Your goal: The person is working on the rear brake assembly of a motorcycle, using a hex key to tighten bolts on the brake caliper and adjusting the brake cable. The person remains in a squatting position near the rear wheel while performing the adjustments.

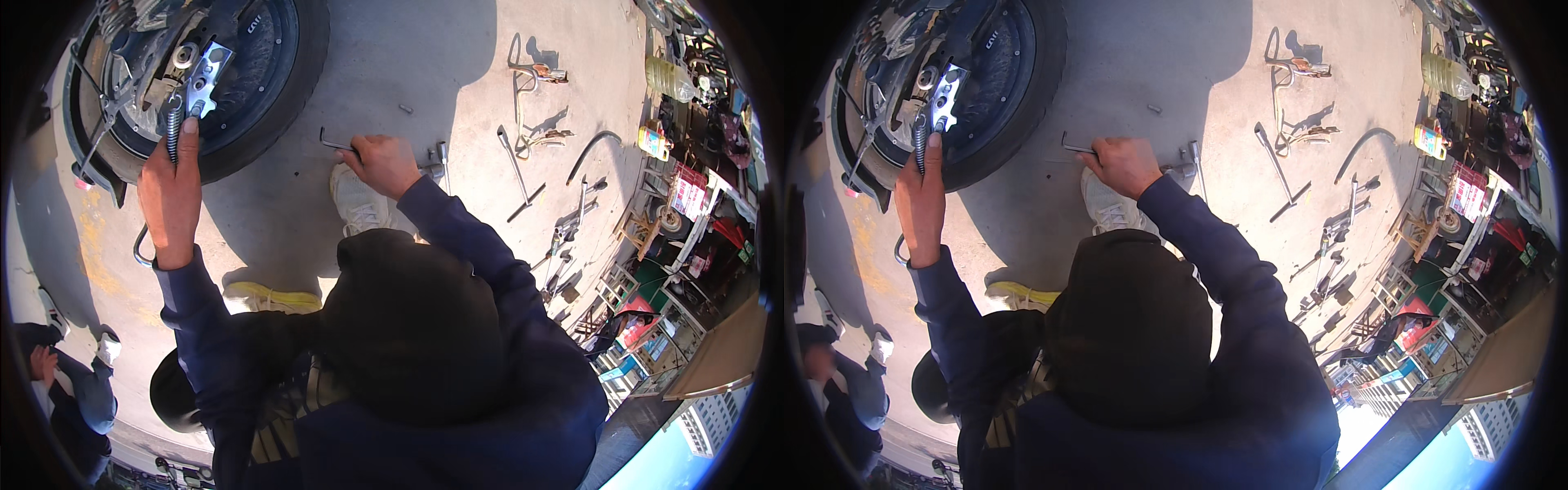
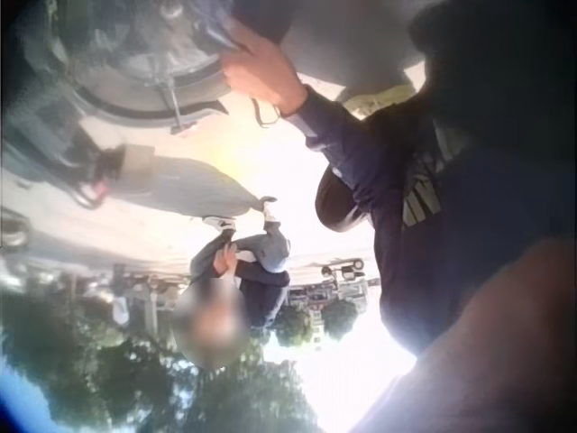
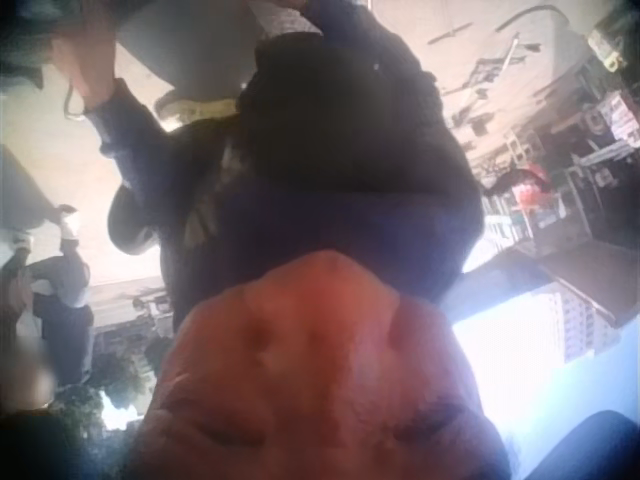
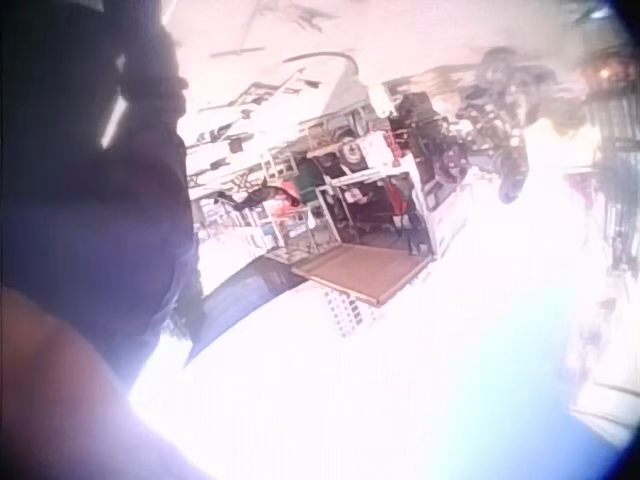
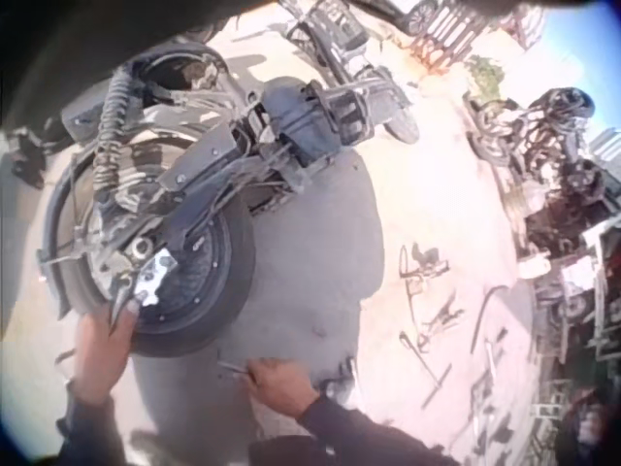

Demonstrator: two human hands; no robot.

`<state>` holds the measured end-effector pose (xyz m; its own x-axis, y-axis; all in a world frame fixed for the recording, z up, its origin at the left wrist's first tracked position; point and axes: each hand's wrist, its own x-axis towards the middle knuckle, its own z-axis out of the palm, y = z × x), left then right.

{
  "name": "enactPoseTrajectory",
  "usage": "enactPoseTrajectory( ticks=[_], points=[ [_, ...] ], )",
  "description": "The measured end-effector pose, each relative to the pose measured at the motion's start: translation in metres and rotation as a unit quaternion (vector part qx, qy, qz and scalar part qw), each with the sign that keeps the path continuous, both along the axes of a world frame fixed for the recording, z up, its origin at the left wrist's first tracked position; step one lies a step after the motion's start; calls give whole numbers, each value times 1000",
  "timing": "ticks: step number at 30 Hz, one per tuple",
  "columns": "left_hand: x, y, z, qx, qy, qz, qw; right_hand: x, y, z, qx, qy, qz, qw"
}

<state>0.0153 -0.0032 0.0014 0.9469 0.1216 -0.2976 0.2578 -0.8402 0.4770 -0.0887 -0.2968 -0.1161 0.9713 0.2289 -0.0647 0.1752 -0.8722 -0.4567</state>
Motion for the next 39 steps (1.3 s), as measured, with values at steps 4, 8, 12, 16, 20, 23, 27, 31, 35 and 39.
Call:
enactPoseTrajectory(
  ticks=[4, 8, 12, 16, 20, 23, 27, 31, 35, 39],
  points=[
    [-1, -5, -10, 20, -33, 22, 999, -20, -92, -20, -78, 33, -157, 984],
    [-13, -11, -11, 83, -89, 15, 992, -29, -159, -22, 16, 28, -225, 974],
    [-36, -27, 9, 261, -386, -145, 873, -136, -184, -28, -61, 90, -380, 919],
    [-69, -87, -7, -26, -144, -153, 977, -235, -141, -13, -146, 342, -266, 890],
    [-73, -140, -49, -121, 69, -223, 965, -281, -132, -46, -120, 276, -395, 868],
    [-84, -158, -74, -148, 103, -310, 933, -283, -147, -52, -114, 279, -368, 880],
    [-95, -179, -102, -129, 172, -428, 878, -285, -155, -58, -206, 297, -294, 885],
    [-93, -192, -120, -157, 187, -465, 851, -247, -189, -25, -206, 284, -361, 864],
    [-86, -195, -125, -239, 231, -409, 850, -203, -234, 48, -47, 235, -370, 898],
    [-69, -203, -80, -450, 404, -216, 766, -111, -195, 180, 328, 296, -425, 790]
  ],
)
